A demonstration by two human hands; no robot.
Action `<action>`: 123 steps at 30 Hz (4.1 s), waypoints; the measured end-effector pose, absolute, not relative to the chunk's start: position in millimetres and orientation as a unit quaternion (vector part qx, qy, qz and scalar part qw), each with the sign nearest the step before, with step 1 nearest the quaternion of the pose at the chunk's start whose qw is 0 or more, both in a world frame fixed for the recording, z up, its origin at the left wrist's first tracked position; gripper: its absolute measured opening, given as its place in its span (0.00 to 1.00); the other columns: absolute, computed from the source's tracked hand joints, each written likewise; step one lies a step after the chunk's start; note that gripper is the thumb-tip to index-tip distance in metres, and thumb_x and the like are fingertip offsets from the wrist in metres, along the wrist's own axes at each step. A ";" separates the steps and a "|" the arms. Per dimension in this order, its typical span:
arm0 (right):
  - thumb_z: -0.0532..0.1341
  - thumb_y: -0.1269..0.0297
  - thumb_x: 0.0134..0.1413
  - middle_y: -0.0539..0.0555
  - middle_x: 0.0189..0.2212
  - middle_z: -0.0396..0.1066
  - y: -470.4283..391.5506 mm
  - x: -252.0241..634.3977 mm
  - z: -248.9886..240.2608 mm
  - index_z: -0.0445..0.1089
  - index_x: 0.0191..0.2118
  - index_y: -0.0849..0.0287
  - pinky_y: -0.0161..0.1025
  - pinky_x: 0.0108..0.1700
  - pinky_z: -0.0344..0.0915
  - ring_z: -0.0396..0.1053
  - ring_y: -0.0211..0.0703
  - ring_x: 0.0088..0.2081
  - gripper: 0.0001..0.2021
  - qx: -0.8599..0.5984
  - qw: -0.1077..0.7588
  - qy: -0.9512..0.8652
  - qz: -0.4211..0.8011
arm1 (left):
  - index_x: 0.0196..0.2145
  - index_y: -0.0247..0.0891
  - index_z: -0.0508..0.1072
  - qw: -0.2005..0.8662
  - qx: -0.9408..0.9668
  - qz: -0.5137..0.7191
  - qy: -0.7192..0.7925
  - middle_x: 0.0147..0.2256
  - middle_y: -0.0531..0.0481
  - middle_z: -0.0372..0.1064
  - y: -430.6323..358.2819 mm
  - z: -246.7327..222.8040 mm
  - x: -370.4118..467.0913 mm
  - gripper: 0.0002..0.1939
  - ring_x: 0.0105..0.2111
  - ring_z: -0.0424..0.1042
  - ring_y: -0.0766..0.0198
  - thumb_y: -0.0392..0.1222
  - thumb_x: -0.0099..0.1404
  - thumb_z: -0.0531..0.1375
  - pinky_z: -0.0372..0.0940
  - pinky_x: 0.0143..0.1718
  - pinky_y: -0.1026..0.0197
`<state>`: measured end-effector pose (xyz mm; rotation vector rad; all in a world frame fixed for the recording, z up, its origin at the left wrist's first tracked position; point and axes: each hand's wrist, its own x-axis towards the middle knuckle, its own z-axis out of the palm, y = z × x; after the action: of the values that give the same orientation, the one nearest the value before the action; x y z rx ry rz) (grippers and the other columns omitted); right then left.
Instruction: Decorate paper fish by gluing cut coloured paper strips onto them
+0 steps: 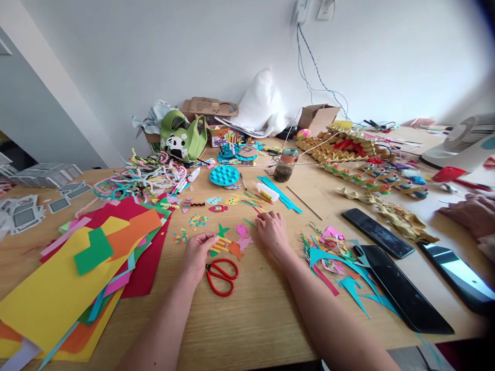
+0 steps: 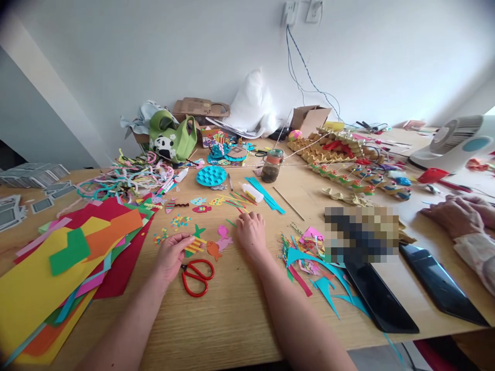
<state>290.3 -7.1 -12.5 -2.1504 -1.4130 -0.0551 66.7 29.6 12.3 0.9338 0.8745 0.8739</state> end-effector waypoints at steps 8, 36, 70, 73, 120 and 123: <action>0.53 0.67 0.60 0.60 0.37 0.72 -9.6 296.4 -9.8 0.75 0.37 0.59 0.45 0.44 0.55 0.62 0.52 0.43 0.12 -0.791 0.297 -0.529 -0.078 | 0.26 0.33 0.76 0.679 0.436 0.416 0.419 0.23 0.47 0.76 31.5 2.7 68.2 0.13 0.25 0.75 0.60 0.43 0.43 0.71 0.64 0.29 0.62; 0.54 0.66 0.59 0.60 0.41 0.73 -5.8 310.9 -16.1 0.75 0.41 0.59 0.42 0.44 0.55 0.64 0.51 0.45 0.12 -0.848 0.276 -0.453 0.012 | 0.27 0.33 0.76 0.700 0.430 0.411 0.396 0.24 0.47 0.76 31.6 3.7 67.5 0.16 0.25 0.75 0.61 0.45 0.42 0.71 0.65 0.30 0.62; 0.61 0.46 0.48 0.48 0.18 0.62 -21.4 225.0 8.3 0.69 0.24 0.60 0.35 0.25 0.51 0.56 0.36 0.23 0.20 -0.597 0.430 -0.569 0.367 | 0.24 0.37 0.78 0.659 0.491 0.397 0.409 0.24 0.51 0.73 29.1 6.6 65.3 0.10 0.26 0.68 0.65 0.45 0.46 0.68 0.58 0.28 0.64; 0.65 0.49 0.44 0.47 0.18 0.60 -20.4 223.8 4.9 0.69 0.23 0.60 0.34 0.23 0.49 0.53 0.35 0.23 0.17 -0.578 0.452 -0.554 0.393 | 0.24 0.36 0.79 0.659 0.495 0.395 0.407 0.24 0.51 0.73 27.5 8.0 66.0 0.09 0.27 0.68 0.66 0.44 0.46 0.68 0.58 0.28 0.65; 0.65 0.49 0.42 0.47 0.17 0.62 -20.1 220.7 4.0 0.70 0.23 0.60 0.35 0.24 0.51 0.55 0.35 0.21 0.17 -0.577 0.507 -0.477 0.427 | 0.20 0.37 0.74 0.599 0.514 0.453 0.414 0.21 0.52 0.70 27.4 8.6 69.4 0.11 0.22 0.68 0.65 0.47 0.47 0.68 0.64 0.27 0.63; 0.65 0.50 0.43 0.47 0.17 0.63 -21.3 219.5 6.3 0.70 0.24 0.61 0.35 0.25 0.51 0.56 0.35 0.21 0.17 -0.572 0.513 -0.471 0.434 | 0.20 0.37 0.74 0.584 0.526 0.457 0.417 0.20 0.53 0.69 28.6 6.7 70.0 0.10 0.21 0.67 0.66 0.46 0.48 0.67 0.63 0.25 0.64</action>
<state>219.5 -21.3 6.3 -1.3747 -1.1330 1.0449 70.0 28.6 6.7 1.2273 0.9723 1.0677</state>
